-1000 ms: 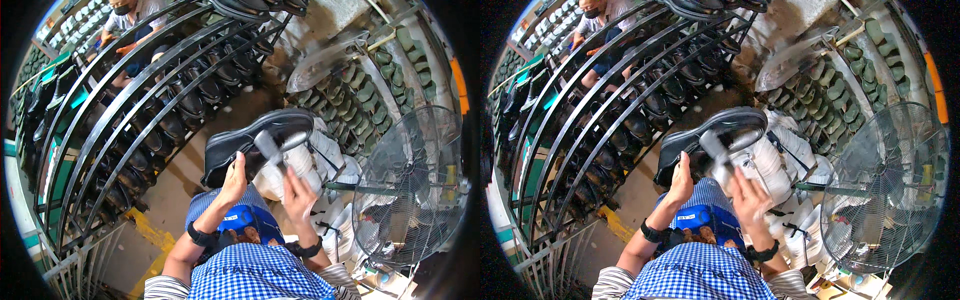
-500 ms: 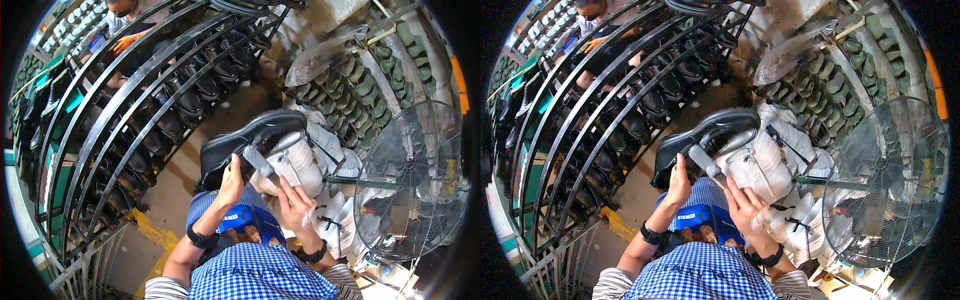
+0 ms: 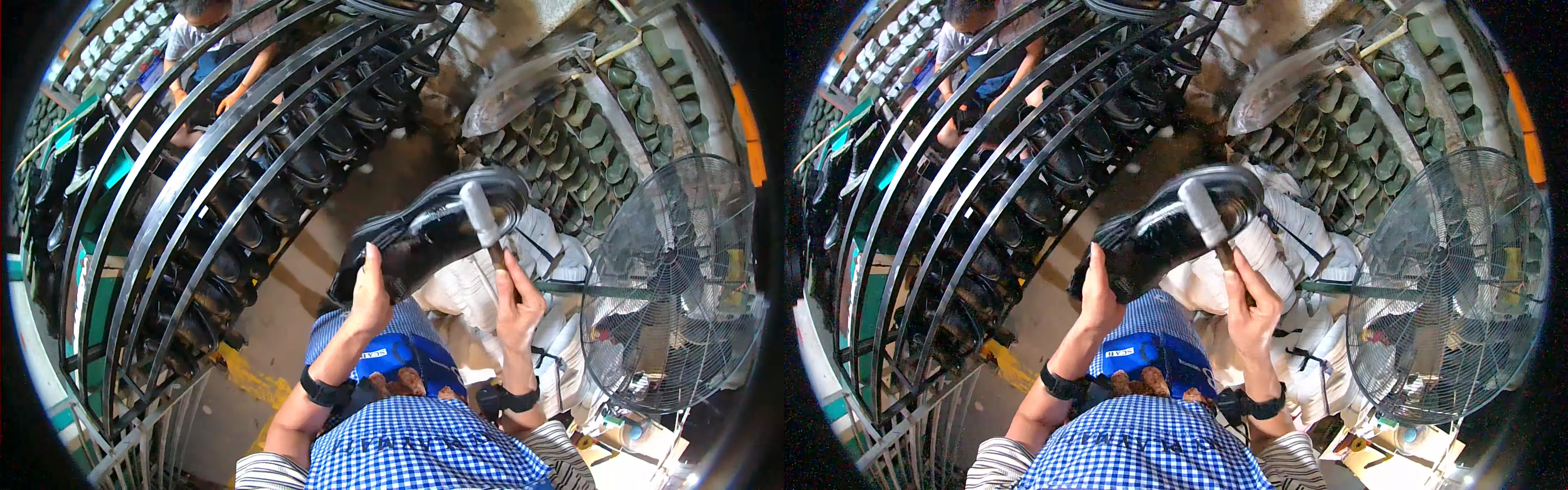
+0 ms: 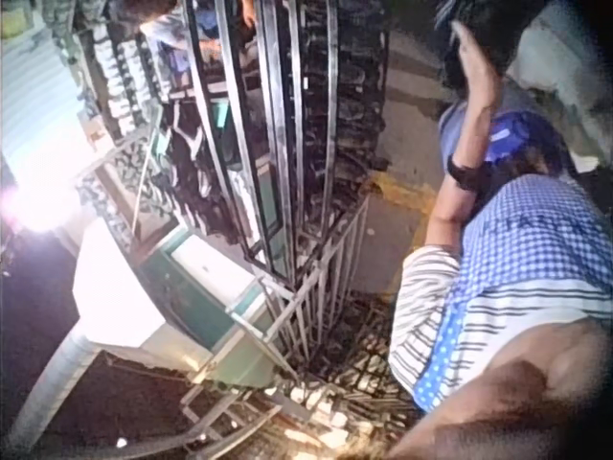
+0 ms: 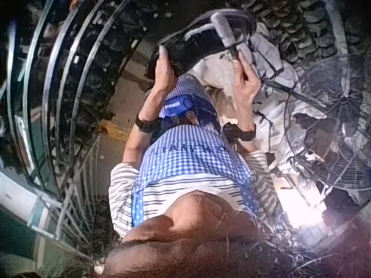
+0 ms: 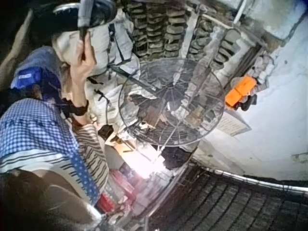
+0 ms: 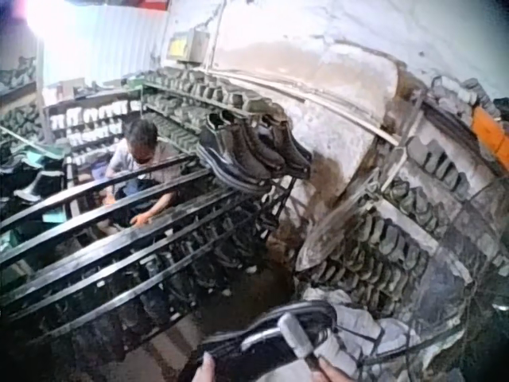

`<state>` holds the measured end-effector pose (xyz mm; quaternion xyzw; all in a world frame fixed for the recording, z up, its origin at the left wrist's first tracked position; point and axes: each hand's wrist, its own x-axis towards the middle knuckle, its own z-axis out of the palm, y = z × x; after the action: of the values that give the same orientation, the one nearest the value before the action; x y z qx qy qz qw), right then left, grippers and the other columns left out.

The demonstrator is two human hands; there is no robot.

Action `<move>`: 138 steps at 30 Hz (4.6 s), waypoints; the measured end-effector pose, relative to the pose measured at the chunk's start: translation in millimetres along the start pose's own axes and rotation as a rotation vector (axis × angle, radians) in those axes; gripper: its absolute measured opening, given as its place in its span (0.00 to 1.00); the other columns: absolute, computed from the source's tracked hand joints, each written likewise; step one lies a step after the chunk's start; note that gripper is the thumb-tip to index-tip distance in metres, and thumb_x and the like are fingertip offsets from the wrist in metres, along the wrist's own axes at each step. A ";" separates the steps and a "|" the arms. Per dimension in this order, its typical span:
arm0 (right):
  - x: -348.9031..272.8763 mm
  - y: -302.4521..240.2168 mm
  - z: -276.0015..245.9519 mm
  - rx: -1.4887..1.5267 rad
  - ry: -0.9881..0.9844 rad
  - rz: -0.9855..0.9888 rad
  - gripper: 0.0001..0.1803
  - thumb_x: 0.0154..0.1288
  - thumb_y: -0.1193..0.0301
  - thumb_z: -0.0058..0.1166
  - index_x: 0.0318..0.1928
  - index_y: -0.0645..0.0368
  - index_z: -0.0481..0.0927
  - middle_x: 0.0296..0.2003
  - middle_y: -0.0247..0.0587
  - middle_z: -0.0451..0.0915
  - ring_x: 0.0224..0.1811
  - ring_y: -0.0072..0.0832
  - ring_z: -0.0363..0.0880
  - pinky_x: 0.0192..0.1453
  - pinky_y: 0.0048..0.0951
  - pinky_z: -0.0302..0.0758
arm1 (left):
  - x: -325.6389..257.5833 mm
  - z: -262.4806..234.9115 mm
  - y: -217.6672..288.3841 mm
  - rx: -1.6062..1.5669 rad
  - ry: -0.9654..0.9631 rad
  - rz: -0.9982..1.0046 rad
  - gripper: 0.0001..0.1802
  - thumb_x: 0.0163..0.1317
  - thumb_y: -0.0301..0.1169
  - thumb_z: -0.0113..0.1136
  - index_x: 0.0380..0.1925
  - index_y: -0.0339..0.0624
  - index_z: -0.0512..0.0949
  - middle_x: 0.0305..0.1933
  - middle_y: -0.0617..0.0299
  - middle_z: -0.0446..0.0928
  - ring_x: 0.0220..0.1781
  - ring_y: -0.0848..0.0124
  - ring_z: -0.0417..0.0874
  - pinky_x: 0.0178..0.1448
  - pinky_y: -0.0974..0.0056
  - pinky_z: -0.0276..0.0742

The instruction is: Clean and inspect black shoes on a rack in a factory setting using a brush.

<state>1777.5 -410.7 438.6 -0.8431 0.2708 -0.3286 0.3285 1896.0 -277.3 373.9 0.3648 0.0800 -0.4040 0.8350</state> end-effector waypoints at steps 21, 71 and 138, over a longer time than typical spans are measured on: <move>-16.0 31.1 -13.7 0.917 -0.111 0.535 0.12 0.66 0.63 0.45 0.31 0.58 0.68 0.16 0.24 0.56 0.16 0.14 0.55 0.18 0.18 0.55 | -18.2 -31.7 -10.5 1.029 -0.229 0.357 0.25 0.61 0.26 0.50 0.59 0.34 0.60 0.41 0.57 0.74 0.40 0.71 0.72 0.47 0.68 0.68; -8.2 30.4 94.8 0.385 -0.928 0.527 0.08 0.56 0.70 0.56 0.26 0.63 0.77 0.20 0.28 0.74 0.23 0.15 0.67 0.28 0.22 0.67 | -4.8 -77.6 8.8 0.856 -0.291 -0.025 0.26 0.43 0.25 0.60 0.44 0.30 0.66 0.33 0.49 0.75 0.36 0.68 0.77 0.41 0.64 0.72; -80.1 17.8 19.6 0.425 -0.532 0.390 0.29 0.46 0.61 0.64 0.44 0.68 0.73 0.36 0.38 0.76 0.37 0.23 0.72 0.44 0.23 0.69 | -25.9 -71.3 60.3 0.059 0.206 0.351 0.17 0.54 0.21 0.59 0.44 0.36 0.68 0.43 0.60 0.72 0.39 0.76 0.76 0.48 0.72 0.72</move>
<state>1736.6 -360.8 384.3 -0.7448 0.2574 -0.0786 0.6107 1934.6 -188.7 366.4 0.4370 0.0882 -0.2148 0.8690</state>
